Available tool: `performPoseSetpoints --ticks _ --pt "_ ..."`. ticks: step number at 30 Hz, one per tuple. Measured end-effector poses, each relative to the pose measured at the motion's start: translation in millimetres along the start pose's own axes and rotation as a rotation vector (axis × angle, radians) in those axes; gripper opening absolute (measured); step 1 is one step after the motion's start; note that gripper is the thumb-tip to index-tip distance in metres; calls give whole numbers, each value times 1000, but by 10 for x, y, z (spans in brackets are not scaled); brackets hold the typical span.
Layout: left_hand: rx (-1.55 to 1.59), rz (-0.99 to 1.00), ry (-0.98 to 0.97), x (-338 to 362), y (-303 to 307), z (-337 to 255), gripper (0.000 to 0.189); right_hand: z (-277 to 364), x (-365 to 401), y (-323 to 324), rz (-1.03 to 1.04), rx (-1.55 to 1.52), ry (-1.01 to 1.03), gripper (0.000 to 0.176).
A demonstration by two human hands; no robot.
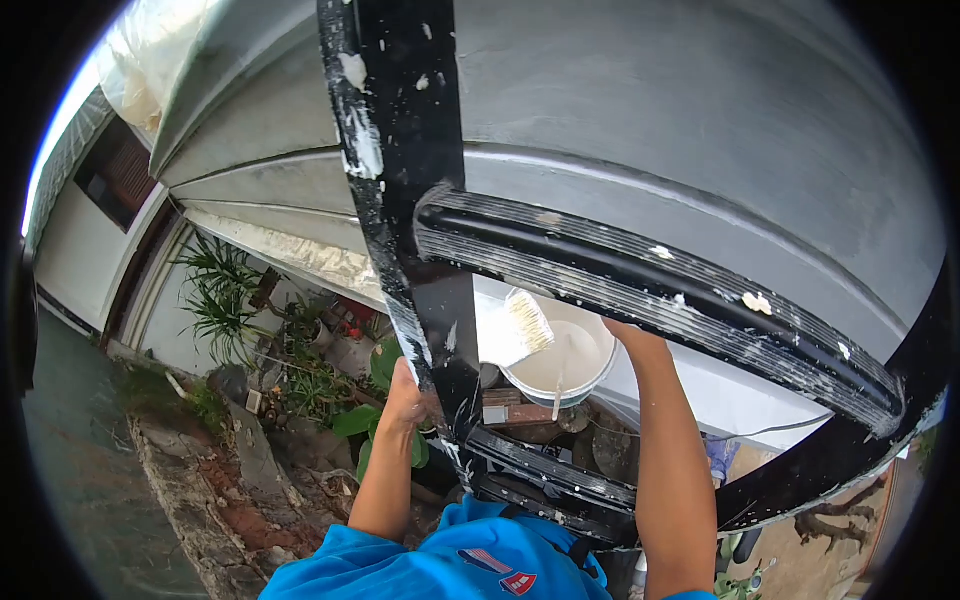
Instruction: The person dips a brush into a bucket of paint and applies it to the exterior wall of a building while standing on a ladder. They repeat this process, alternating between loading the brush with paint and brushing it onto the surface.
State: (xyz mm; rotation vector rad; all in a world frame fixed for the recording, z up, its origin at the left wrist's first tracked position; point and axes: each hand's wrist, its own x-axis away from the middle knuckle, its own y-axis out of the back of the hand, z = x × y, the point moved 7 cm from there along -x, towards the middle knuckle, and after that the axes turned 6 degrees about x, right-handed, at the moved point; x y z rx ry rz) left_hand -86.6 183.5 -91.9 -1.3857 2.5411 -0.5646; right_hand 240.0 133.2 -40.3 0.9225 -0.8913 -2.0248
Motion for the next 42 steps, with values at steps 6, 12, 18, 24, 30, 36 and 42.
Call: performPoseSetpoints --ticks 6,12,18,24,30,36,42 --pt "-88 -137 -214 61 -63 -728 31 -124 -58 -6 -63 -137 -53 33" --pt "-623 -511 -775 -69 -105 -1973 25 77 -45 109 -81 -86 -50 39" --pt "-964 -486 -1162 -524 -853 -2735 21 132 -20 146 -90 -70 -43 41" --pt "-780 57 -1164 -461 -1695 -2375 16 47 -11 80 -105 -52 -6 39" --pt "-791 -438 -1061 -808 -755 -2862 15 83 28 108 -36 -40 4 35" --pt "-906 -1055 -930 -958 234 -3490 24 269 70 163 94 3 -65 37" --pt "-607 -622 -1108 -814 -938 -2815 21 420 68 238 72 -28 -40 39"
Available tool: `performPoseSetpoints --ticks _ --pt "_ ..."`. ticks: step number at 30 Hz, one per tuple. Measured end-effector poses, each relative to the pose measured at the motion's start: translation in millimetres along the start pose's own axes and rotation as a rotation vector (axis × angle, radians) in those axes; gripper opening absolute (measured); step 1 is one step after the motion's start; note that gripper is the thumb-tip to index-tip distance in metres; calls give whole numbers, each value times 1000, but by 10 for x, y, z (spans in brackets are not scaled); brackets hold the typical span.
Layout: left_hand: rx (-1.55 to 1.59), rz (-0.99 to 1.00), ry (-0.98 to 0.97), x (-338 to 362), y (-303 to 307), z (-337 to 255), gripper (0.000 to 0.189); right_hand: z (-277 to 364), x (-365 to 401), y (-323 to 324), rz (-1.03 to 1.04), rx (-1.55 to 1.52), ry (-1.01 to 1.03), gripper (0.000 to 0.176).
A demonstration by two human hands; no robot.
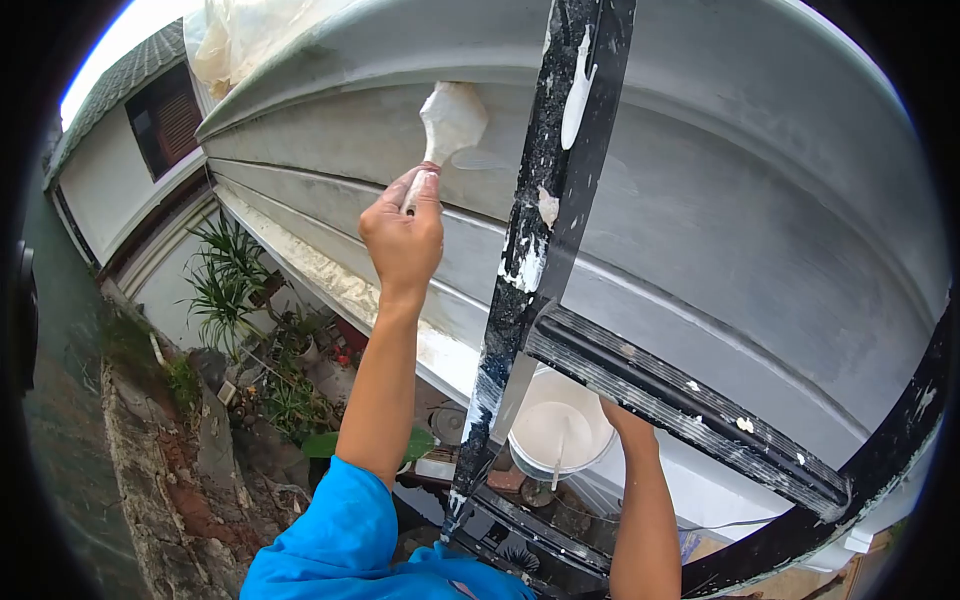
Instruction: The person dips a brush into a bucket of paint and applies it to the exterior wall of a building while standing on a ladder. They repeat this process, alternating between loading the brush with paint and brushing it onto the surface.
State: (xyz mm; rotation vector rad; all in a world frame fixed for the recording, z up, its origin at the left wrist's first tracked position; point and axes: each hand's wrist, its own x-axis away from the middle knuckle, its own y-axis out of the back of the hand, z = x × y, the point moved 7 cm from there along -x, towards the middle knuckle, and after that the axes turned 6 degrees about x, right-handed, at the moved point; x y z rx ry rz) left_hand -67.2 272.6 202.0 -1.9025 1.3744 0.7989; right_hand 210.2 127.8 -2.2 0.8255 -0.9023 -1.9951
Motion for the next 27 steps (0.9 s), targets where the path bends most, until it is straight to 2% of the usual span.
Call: performPoseSetpoints --ticks 1,2,3,4,6,9,11,12,14,15,18,21,23,25,27 --pt "75 44 -142 200 -166 -249 18 2 -13 4 -10 33 17 38" --pt "181 127 -144 366 -303 -370 16 -141 -21 -75 -85 -34 1 36" --pt "338 190 -187 476 -425 -409 16 -168 -14 -75 -75 -28 -14 36" --pt "535 306 -102 583 -577 -328 17 -168 -36 -62 -73 -25 -25 37" --pt "584 424 -67 632 -709 -202 19 -90 -30 0 -67 19 -1 38" --pt "465 360 76 302 -505 196 19 -124 -26 7 -87 38 10 38" --pt "386 229 133 41 -152 571 20 -139 -11 5 -132 26 13 35" --pt "357 142 232 -69 72 778 21 -138 19 0 -126 -19 7 35" --pt "167 3 227 -337 515 1215 24 -87 20 19 -130 -115 6 34" --pt "45 -53 223 -449 713 1311 25 -70 28 22 -101 -51 -24 34" --pt "-320 -155 228 -702 1089 1133 24 -36 -7 -4 -74 -56 8 34" --pt "-481 -152 18 -782 989 951 23 -5 4 3 -99 -46 12 35" --pt "-377 -85 -190 -617 610 626 23 6 7 25 -167 -54 66 35" --pt "-261 -12 -265 -280 244 227 22 37 10 45 -182 -9 108 36" --pt "-34 110 -163 -42 137 24 21 43 22 50 -218 10 145 39"
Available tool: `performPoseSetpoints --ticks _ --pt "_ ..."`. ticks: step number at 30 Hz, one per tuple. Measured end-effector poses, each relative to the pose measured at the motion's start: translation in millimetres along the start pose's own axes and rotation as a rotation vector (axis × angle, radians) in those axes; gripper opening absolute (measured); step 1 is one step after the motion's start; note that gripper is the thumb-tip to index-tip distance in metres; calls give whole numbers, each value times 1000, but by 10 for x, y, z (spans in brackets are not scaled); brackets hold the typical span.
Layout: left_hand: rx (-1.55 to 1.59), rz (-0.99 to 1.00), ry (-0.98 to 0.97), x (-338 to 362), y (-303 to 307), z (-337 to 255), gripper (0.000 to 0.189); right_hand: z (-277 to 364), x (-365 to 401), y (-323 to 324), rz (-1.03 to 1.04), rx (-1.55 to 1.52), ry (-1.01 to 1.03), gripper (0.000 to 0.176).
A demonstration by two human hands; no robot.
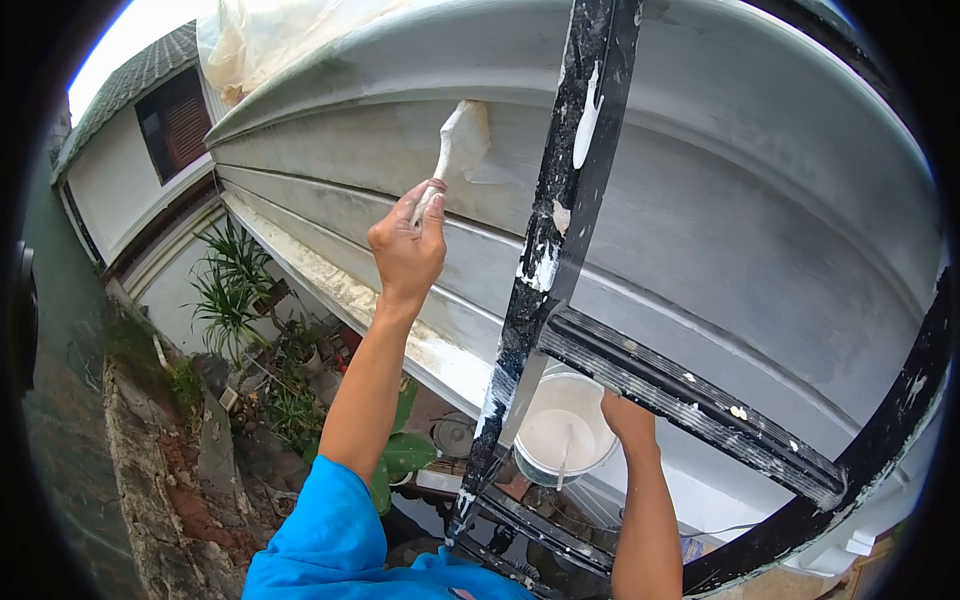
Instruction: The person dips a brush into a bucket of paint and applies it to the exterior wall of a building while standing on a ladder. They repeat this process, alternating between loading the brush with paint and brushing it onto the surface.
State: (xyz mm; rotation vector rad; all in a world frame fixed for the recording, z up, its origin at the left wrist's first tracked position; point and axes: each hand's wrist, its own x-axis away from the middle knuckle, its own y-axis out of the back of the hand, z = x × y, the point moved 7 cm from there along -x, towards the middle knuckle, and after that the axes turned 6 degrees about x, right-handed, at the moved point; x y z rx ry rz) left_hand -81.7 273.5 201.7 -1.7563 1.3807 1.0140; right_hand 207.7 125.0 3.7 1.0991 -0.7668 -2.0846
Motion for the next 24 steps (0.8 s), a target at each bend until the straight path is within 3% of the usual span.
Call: performPoseSetpoints --ticks 3,6,9,10,13,15,19,23,24 --pt "49 -21 -161 180 120 -407 18 -120 3 -79 -50 20 37 40" --pt "261 -165 -192 46 324 -599 20 -154 -3 -103 -51 20 31 40" --pt "361 10 -199 -242 146 -768 20 -81 17 -45 -25 5 14 39" --pt "292 47 -265 -339 27 -757 19 -68 20 -35 0 5 -2 39" --pt "211 30 -108 -605 -65 -364 17 22 23 35 -15 -31 24 39" --pt "93 -140 -103 -718 167 -224 18 -21 27 28 -54 -44 18 39" --pt "-158 -277 71 -867 672 307 22 -61 44 0 19 -15 -53 38" --pt "-202 -200 -5 -721 581 16 24 -59 8 -72 -11 -8 -17 37" --pt "-171 -175 -105 -617 441 -167 22 -53 19 -67 -23 2 0 37"
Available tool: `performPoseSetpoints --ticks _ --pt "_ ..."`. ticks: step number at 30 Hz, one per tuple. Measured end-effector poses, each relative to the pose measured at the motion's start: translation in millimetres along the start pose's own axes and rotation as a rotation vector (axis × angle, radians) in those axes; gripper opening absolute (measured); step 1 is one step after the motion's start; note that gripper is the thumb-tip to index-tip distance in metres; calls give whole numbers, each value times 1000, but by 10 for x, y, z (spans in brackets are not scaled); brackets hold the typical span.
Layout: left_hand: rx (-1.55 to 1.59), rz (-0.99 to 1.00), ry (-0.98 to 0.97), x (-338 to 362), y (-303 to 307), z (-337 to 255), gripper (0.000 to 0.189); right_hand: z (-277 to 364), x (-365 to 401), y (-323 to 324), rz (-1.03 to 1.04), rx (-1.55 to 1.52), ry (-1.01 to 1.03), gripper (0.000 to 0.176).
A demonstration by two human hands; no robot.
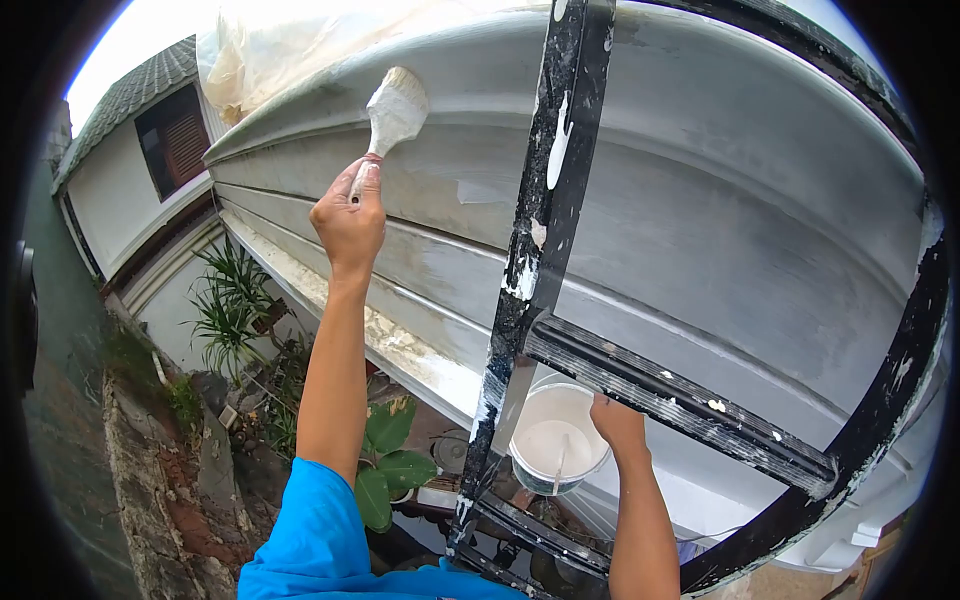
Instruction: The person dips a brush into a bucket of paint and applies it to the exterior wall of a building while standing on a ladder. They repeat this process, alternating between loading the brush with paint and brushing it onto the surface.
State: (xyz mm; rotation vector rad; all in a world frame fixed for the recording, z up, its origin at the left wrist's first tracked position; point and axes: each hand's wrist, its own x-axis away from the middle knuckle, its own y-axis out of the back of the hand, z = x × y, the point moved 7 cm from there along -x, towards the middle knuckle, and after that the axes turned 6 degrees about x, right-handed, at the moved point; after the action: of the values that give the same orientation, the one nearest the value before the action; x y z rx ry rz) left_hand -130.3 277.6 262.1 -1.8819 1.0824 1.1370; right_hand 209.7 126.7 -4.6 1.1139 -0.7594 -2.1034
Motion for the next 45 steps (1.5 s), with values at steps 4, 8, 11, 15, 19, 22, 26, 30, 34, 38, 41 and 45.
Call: performPoseSetpoints --ticks 4,8,11,15,19,22,26,30,34,38,41,45 --pt "279 116 -123 192 -216 -615 19 62 -15 75 10 -17 0 35" --pt "488 44 -73 -70 -101 -832 20 -65 -7 10 21 12 -13 35" --pt "633 92 60 -637 13 -775 20 11 0 52 72 11 -45 35" --pt "531 460 248 -1286 -219 -915 29 -29 8 7 107 4 -76 37" --pt "415 781 331 -1467 -668 -889 32 -112 10 -56 122 29 -106 39" --pt "293 779 335 -1691 -569 -707 33 -80 18 -7 171 19 -140 38" --pt "78 637 325 -2143 -139 -258 29 -64 24 11 143 -9 -126 37" --pt "148 704 244 -2253 -59 -598 37 -40 20 -21 168 34 -136 37" --pt "249 816 141 -2100 -569 -1125 31 -55 -1 12 31 -2 -20 39" --pt "140 942 301 -2139 -909 -753 26 -92 8 23 25 4 -5 37" --pt "17 752 337 -2203 -340 -390 31 -47 23 74 82 -10 -74 35" --pt "-397 615 340 -2662 446 95 32 -13 16 78 88 -18 -96 34"
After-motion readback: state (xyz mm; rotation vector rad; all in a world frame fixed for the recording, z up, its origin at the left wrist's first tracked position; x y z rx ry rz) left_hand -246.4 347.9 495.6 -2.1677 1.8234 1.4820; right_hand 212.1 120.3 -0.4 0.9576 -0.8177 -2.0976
